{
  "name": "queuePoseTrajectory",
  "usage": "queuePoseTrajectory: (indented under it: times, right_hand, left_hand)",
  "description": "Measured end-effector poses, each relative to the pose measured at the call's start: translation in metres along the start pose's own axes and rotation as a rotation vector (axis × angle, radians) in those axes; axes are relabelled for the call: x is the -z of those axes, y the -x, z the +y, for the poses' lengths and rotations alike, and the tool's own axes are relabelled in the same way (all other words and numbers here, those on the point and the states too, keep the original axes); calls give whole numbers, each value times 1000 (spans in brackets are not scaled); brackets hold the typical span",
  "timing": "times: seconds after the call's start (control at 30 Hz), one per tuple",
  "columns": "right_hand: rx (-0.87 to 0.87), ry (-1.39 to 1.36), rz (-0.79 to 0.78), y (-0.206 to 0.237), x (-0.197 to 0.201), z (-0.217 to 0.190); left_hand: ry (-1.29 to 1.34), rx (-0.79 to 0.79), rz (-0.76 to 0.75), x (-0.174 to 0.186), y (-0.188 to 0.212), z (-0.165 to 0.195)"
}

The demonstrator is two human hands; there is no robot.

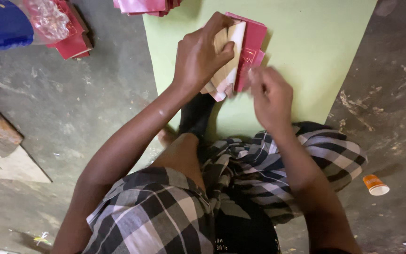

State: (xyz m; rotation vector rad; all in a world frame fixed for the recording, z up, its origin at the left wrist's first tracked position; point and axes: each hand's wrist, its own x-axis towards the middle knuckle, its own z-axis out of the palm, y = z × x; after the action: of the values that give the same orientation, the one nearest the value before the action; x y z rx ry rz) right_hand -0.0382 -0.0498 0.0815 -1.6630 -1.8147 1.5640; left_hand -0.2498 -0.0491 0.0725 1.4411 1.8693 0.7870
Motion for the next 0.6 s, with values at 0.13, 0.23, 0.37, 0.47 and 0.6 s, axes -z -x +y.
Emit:
queuePoseTrajectory:
  times: [0.13,0.23,0.37,0.47,0.6]
  right_hand:
    - [-131,-637,-160,-40,9,39]
    - [-253,-753,-160,-47,6,57]
    - [-120,-608,-129,-33,0,48]
    - [90,-303,-97,-16,10,23]
    - [317,-7,94,1,15,-11]
  left_hand:
    - [-97,-9,-75,-8,15,15]
    - [-498,-679,129,-5,31,13]
    - [-304,-516,-108,-3,30,-5]
    - [-12,-197,-182,8,30,-15]
    - [268,-66,-276,25,34,-9]
